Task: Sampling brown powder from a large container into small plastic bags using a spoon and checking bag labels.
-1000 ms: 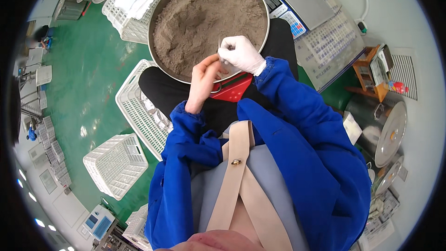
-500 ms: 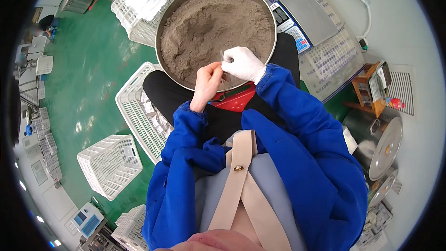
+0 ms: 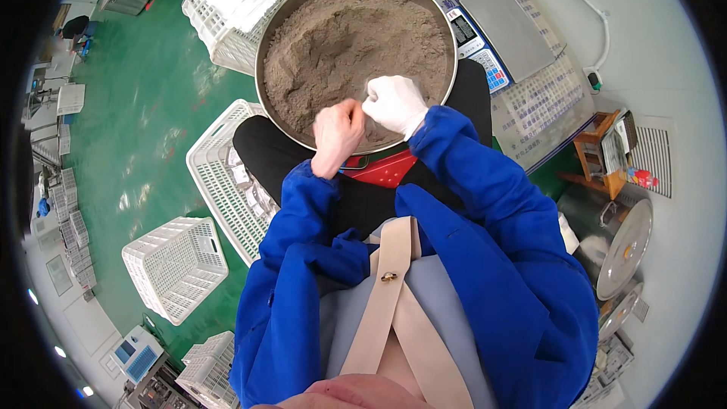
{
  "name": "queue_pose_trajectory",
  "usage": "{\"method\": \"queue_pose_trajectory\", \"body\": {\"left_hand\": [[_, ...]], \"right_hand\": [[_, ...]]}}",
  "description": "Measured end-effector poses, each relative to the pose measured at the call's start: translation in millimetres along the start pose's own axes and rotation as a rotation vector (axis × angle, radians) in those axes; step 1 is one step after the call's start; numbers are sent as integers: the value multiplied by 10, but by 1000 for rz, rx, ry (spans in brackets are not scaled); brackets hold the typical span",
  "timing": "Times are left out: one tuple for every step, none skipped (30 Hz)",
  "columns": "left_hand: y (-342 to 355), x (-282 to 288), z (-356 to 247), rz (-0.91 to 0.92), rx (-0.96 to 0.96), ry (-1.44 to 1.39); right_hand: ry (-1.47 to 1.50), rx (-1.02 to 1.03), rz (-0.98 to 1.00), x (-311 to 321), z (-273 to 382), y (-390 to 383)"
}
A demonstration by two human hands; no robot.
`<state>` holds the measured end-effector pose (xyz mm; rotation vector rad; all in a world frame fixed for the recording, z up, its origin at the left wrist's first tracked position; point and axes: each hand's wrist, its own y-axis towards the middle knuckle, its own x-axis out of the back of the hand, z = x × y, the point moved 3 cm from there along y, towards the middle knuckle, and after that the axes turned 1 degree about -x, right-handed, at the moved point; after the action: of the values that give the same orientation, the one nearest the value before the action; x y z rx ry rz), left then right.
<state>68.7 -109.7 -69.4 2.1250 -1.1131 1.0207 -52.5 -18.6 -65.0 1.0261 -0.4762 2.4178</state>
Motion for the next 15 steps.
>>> {"method": "queue_pose_trajectory", "body": {"left_hand": [[74,26,23,-17,99,177],[122,19,42,-56,69,215],[147,11,58,-96,38,253],[147,-57,45,-80,-128,289],[110,-99,-19,-59,-291,325],[52,-151,-44,14,-310,417],[64,-128,-54,22,-313,414],[88,-84,-53,13,-379,424],[115,-33,-44,5,-445,433],[187,98,-83,-31,-495,429],[220,221,-138,-40,-597,429],[216,214,-107,6,-741,421],[208,201,-91,51,-884,412],[200,185,-75,54,-883,411],[177,166,-69,47,-930,430]], "right_hand": [[1,-1,0,-58,-9,-12],[-137,16,-111,-90,-3,-29],[-275,32,-222,-109,-3,-37],[-296,-3,-177,-121,-2,1],[-294,-4,-170,-57,14,38],[-216,-65,-161,36,0,118],[-138,-133,-157,98,-38,165],[-137,-141,-156,89,-72,175],[-141,-88,-160,62,-86,178],[-145,-34,-164,36,-108,193],[-149,23,-168,28,-121,221],[-26,-40,-87,17,-184,277],[-25,-41,-86,39,-192,320],[50,-49,-28,48,-206,356],[125,-57,30,52,-216,378]]}}
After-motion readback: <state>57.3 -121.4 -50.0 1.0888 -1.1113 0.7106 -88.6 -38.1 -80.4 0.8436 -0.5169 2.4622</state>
